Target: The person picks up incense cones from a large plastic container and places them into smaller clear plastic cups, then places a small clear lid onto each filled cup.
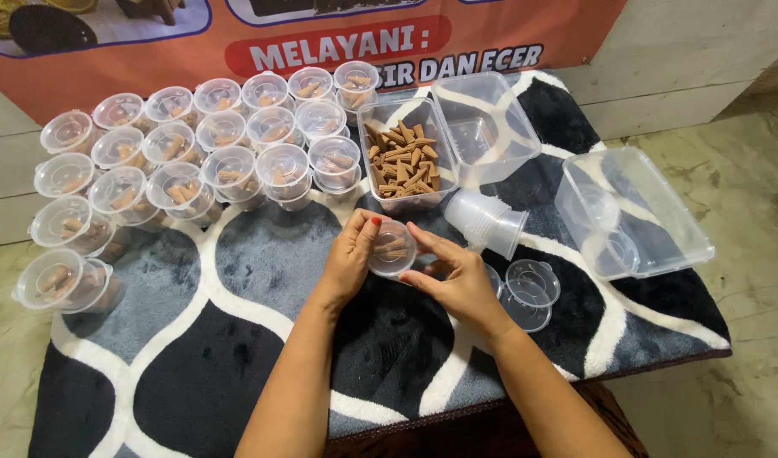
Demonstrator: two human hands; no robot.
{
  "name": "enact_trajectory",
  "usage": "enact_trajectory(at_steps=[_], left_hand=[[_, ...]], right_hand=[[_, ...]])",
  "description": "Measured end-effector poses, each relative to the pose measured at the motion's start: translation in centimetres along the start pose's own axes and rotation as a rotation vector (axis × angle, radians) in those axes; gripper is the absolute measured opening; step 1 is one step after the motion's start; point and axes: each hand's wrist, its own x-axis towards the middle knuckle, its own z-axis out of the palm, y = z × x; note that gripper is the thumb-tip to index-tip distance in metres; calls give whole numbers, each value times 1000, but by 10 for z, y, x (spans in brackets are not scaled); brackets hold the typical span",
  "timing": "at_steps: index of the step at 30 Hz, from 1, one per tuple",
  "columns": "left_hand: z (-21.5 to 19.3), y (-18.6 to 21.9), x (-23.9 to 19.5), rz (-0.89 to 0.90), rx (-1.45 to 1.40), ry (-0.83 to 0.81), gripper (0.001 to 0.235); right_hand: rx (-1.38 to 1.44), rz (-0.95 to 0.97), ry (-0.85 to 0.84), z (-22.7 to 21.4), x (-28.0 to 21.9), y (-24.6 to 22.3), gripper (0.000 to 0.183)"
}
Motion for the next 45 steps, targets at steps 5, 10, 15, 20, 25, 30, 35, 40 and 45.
enact_trajectory(at_steps=[5,10,15,20,25,30,35,40,45], left_hand=[[-1,-12,2,-2,5,1,34],[-1,-13,3,1,31,-19,36],[0,-5,0,5,39,-50,38],[1,-14,2,10,64,-74,38],[4,-12,0,7,106,-82,36],[2,-15,-2,23,136,-102,32],[2,-11,-3,65,182,-109,30],[2,6,-8,81,234,-130,26],[5,8,-8,110,276,-160,25]], right_hand=[[294,147,-23,7,-1,-12,58],[446,223,-16,6,0,-8,53],[499,351,3,2,1,-16,46],[540,418,19,1,0,-23,41],[576,494,83,1,3,-13,34],[566,545,130,1,2,0,22],[506,553,115,-2,2,3,20],[462,541,129,1,3,-8,19],[499,539,140,-2,4,-6,17]])
